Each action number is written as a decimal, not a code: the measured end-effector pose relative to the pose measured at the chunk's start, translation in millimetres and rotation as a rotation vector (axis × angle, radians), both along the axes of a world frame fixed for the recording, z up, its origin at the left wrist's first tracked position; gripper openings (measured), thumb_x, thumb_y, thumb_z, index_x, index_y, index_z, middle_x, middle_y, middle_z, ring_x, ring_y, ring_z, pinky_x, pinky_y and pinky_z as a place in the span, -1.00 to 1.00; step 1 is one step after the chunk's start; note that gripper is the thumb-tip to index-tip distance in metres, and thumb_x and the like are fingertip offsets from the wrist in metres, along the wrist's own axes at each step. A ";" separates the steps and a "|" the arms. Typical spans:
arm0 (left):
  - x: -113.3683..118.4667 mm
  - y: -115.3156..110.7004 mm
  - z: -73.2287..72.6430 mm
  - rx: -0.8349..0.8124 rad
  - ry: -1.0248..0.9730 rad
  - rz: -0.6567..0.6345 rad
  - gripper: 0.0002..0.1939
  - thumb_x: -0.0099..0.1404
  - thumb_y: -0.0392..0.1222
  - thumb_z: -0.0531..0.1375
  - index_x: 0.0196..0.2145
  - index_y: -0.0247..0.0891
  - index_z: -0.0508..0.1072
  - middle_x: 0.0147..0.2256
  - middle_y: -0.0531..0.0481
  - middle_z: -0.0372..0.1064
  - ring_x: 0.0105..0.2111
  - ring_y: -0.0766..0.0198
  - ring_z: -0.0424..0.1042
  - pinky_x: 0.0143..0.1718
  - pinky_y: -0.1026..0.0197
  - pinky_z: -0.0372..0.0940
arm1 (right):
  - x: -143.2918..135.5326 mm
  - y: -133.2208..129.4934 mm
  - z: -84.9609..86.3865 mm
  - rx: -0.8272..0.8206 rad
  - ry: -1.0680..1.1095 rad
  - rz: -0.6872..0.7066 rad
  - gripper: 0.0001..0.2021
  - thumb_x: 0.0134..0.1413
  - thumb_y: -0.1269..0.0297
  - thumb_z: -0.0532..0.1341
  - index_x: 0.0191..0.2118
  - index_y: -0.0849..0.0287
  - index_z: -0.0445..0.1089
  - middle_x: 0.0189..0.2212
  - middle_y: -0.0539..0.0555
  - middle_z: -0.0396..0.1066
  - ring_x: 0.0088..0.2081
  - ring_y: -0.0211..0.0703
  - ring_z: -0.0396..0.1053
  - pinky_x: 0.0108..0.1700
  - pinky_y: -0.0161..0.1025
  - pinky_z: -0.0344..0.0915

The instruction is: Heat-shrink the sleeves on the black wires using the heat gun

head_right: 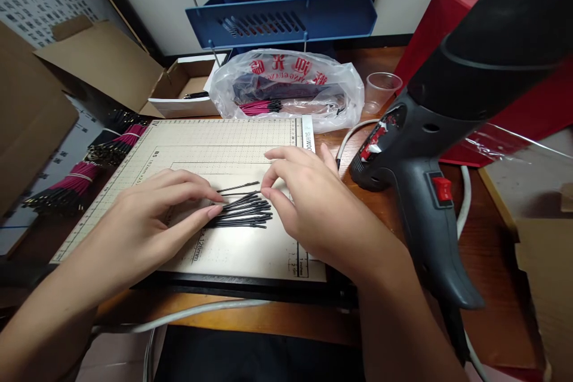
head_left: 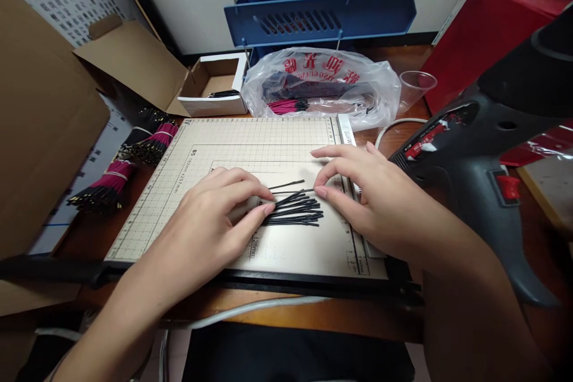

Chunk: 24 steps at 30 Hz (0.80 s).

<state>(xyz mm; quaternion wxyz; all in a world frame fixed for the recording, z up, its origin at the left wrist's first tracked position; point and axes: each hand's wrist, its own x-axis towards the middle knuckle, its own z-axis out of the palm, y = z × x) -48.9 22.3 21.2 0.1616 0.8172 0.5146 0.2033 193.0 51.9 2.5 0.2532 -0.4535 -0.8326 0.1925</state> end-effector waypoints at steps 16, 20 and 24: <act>1.7 4.6 -2.0 -0.002 0.049 -0.018 -0.84 0.42 -0.19 0.18 -0.25 -0.15 0.57 -0.21 0.02 0.53 -0.19 0.17 0.45 -0.13 0.10 0.27 | -2.1 1.0 1.0 0.029 -0.020 0.021 -0.83 0.27 0.39 0.13 -0.31 0.07 0.43 0.11 0.08 0.46 0.24 0.03 0.33 0.38 0.42 -0.07; 2.3 8.6 0.4 0.015 0.065 0.014 -0.83 0.42 -0.18 0.16 -0.27 -0.18 0.56 -0.24 0.01 0.53 -0.21 0.16 0.45 -0.14 0.10 0.27 | -6.2 0.6 1.2 0.092 0.006 -0.028 -0.86 0.27 0.39 0.15 -0.24 0.07 0.45 0.12 0.10 0.46 0.22 0.09 0.36 0.35 0.45 -0.01; 3.0 12.1 -1.2 0.089 0.127 0.067 -0.82 0.42 -0.16 0.16 -0.26 -0.19 0.56 -0.25 -0.01 0.53 -0.21 0.12 0.44 -0.18 0.08 0.26 | -6.9 1.4 0.3 0.126 -0.006 -0.096 -0.88 0.28 0.35 0.18 -0.14 0.07 0.46 0.15 0.13 0.44 0.20 0.11 0.38 0.30 0.39 0.12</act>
